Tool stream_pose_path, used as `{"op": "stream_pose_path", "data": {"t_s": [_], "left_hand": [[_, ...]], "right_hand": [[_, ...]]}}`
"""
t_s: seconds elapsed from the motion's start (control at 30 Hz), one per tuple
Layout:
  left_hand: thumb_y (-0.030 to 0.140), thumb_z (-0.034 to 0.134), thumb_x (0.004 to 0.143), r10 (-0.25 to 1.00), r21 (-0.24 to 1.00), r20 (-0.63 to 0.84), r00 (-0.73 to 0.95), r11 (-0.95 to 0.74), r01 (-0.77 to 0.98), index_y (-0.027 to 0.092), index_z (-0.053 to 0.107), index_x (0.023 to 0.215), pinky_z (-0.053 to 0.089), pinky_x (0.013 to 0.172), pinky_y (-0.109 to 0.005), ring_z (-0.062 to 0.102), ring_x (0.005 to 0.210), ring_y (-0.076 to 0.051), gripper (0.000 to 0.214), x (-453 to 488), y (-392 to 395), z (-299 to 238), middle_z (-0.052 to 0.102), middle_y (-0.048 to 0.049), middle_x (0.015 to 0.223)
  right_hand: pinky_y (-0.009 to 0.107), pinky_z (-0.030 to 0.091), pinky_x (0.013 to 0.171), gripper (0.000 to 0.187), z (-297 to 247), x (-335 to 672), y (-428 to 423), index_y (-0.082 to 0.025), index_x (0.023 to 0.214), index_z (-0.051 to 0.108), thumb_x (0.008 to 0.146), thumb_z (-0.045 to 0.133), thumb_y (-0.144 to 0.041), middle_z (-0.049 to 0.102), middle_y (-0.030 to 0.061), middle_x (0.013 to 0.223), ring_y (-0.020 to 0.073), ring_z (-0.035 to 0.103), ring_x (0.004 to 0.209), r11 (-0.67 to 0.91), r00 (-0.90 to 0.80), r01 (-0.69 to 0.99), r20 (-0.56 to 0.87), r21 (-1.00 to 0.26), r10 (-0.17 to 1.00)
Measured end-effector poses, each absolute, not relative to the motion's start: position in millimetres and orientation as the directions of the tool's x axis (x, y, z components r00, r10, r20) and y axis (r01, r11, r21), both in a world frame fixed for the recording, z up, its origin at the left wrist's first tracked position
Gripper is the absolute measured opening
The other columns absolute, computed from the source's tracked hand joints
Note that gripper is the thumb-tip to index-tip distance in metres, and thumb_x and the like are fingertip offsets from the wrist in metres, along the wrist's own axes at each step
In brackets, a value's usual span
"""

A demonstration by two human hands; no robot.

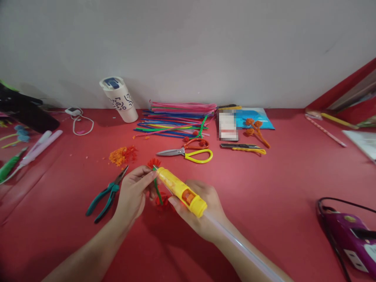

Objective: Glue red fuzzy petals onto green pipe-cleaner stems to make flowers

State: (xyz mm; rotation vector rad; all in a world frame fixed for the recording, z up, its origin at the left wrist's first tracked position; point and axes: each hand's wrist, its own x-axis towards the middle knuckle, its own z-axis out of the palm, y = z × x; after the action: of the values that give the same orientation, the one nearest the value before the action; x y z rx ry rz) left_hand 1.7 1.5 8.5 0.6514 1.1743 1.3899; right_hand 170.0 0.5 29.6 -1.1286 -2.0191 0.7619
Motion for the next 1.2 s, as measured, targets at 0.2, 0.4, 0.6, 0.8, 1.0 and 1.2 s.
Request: {"op": "stream_pose_path", "data": {"t_s": [0.2, 0.4, 0.6, 0.8, 1.0, 1.2], "left_hand": [[0.028, 0.070, 0.067, 0.950, 0.905, -0.240, -0.199, 0.145, -0.401, 0.016, 0.054, 0.063, 0.034, 0.028, -0.014, 0.046, 0.027, -0.006, 0.021, 2, 1, 9, 0.054, 0.0067, 0.043], [0.030, 0.070, 0.067, 0.951, 0.911, -0.237, -0.200, 0.146, -0.386, 0.016, 0.054, 0.063, 0.034, 0.029, -0.014, 0.046, 0.027, -0.006, 0.021, 2, 2, 9, 0.052, 0.0069, 0.040], [0.028, 0.068, 0.068, 0.953, 0.927, -0.209, -0.221, 0.121, -0.355, 0.016, 0.055, 0.065, 0.036, 0.030, -0.015, 0.047, 0.028, -0.006, 0.018, 0, 3, 6, 0.053, 0.0064, 0.042], [0.026, 0.067, 0.069, 0.941, 0.941, -0.191, -0.280, 0.094, -0.326, 0.015, 0.055, 0.066, 0.036, 0.032, -0.016, 0.050, 0.033, -0.006, 0.015, -6, 9, 5, 0.061, 0.0034, 0.054], [0.025, 0.066, 0.071, 0.941, 0.955, -0.159, -0.298, 0.070, -0.287, 0.015, 0.057, 0.065, 0.036, 0.034, -0.016, 0.048, 0.034, -0.005, 0.015, -11, 13, 1, 0.061, 0.0027, 0.052], [0.024, 0.065, 0.070, 0.944, 0.958, -0.136, -0.301, 0.048, -0.282, 0.015, 0.056, 0.064, 0.034, 0.033, -0.015, 0.047, 0.034, -0.005, 0.014, -13, 15, 0, 0.061, 0.0027, 0.053]], "right_hand": [[0.022, 0.034, 0.044, 0.029, 29, 170, 0, -0.020, 0.059, 0.044, 0.083, 0.050, -0.035, 0.044, -0.0033, 0.052, 0.0092, 0.044, 0.045, 0.454, -0.389, 0.479, 0.282, -0.751, 0.877], [0.022, 0.034, 0.045, 0.030, 27, 170, 0, -0.020, 0.060, 0.044, 0.083, 0.051, -0.036, 0.045, -0.0033, 0.053, 0.0093, 0.044, 0.045, 0.429, -0.387, 0.489, 0.252, -0.760, 0.887], [0.022, 0.032, 0.043, 0.032, 28, 170, 1, -0.020, 0.057, 0.041, 0.082, 0.052, -0.036, 0.042, -0.0038, 0.051, 0.0090, 0.040, 0.044, 0.424, -0.397, 0.481, 0.241, -0.767, 0.886], [0.024, 0.039, 0.044, 0.018, 21, 173, 10, -0.020, 0.065, 0.051, 0.076, 0.055, -0.033, 0.051, -0.0007, 0.056, 0.0127, 0.046, 0.048, 0.165, -0.215, 0.406, 0.082, -0.899, 0.973], [0.021, 0.036, 0.044, 0.021, 0, 188, 38, -0.017, 0.087, 0.061, 0.068, 0.052, -0.019, 0.057, -0.0035, 0.060, 0.0101, 0.046, 0.046, -0.026, -0.311, 0.498, -0.207, -0.867, 0.928], [0.024, 0.029, 0.046, 0.030, -12, 184, 45, -0.017, 0.061, 0.053, 0.082, 0.048, -0.038, 0.053, 0.0011, 0.057, 0.0116, 0.047, 0.047, 0.193, -0.271, 0.840, -0.083, -0.507, 0.959]]}}
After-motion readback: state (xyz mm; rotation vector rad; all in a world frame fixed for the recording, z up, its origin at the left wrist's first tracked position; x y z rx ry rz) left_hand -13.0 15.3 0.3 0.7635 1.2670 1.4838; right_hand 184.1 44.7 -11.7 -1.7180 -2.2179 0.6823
